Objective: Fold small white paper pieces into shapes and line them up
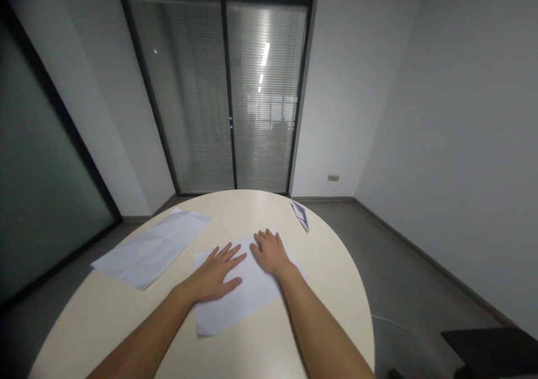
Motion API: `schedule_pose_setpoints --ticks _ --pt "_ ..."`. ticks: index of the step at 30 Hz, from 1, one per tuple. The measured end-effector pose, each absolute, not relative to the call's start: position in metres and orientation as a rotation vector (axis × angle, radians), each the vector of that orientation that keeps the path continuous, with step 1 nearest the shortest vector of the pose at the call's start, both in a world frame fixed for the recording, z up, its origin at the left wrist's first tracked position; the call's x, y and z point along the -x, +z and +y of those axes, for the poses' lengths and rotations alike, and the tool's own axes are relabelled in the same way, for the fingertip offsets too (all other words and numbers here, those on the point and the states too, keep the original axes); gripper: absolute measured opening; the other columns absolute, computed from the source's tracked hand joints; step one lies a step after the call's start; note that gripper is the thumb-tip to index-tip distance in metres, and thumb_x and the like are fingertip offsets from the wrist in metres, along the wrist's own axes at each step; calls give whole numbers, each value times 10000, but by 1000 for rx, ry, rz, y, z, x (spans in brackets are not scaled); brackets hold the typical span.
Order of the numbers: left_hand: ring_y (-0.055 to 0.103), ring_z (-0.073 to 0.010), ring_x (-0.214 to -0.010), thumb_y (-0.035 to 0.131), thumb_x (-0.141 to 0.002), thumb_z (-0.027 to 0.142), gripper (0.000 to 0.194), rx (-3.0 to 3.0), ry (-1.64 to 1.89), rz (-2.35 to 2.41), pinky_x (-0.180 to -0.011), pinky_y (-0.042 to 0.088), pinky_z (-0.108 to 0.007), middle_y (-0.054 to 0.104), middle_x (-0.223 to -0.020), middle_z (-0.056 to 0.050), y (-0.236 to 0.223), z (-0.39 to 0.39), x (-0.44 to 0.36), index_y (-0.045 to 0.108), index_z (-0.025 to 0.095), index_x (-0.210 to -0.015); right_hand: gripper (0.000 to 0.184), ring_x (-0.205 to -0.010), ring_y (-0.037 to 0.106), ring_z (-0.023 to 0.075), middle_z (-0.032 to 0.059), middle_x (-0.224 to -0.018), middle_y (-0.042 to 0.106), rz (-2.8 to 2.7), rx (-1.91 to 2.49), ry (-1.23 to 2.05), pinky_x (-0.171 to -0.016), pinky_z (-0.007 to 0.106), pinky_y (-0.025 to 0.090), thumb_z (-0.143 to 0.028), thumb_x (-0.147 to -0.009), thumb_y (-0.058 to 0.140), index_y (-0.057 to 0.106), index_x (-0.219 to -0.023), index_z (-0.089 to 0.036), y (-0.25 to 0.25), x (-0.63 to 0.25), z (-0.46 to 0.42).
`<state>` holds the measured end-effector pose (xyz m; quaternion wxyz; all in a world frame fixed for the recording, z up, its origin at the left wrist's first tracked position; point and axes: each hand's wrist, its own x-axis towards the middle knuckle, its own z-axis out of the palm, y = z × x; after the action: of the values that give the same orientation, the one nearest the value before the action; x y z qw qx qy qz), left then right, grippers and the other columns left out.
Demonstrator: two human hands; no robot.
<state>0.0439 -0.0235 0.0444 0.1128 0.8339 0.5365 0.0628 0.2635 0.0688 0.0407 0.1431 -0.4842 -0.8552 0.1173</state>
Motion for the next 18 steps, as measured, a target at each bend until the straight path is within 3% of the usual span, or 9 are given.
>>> schedule_pose_setpoints --ticks 4,8,11,13,18 --pt "116 -312 -1558 465 -952 593 680 -2441 213 1583 -1247 104 -567 190 -1683 -27 42 -24 -44 319 351 -1570 585 -1519 222 353 160 -1614 345 -2397 1568 303 -1208 591 141 -440 -1017 420 425 -1520 -140 38 -267 73" --pt "152 -331 -1551 416 -963 619 679 -2375 230 1750 -1238 136 -572 222 -1676 -53 41 -25 -46 352 310 -1564 530 -1525 204 344 187 -1610 341 -2306 1554 175 -1228 540 130 -352 -1013 434 481 -1473 -92 45 -266 64" --pt "225 -371 -1525 326 -1005 559 622 -2295 237 2003 -1205 196 -601 285 -1654 -90 42 -24 -49 390 271 -1552 538 -1525 224 319 145 -1626 327 -2411 1338 296 -1220 507 206 -424 -1022 413 481 -1485 -158 52 -255 48" --pt "269 -391 -1505 302 -1016 518 604 -2271 239 2116 -1181 235 -609 321 -1639 -109 43 -25 -50 406 250 -1547 583 -1528 211 337 121 -1634 318 -2493 1271 380 -1216 550 190 -508 -1021 391 447 -1515 -204 54 -250 39" --pt "298 -402 -1487 360 -996 504 610 -2268 223 2168 -1163 271 -602 340 -1631 -113 47 -30 -45 417 238 -1542 716 -1538 142 370 130 -1663 217 -2481 1575 416 -1228 544 143 -587 -1009 351 325 -1581 -158 51 -258 45"
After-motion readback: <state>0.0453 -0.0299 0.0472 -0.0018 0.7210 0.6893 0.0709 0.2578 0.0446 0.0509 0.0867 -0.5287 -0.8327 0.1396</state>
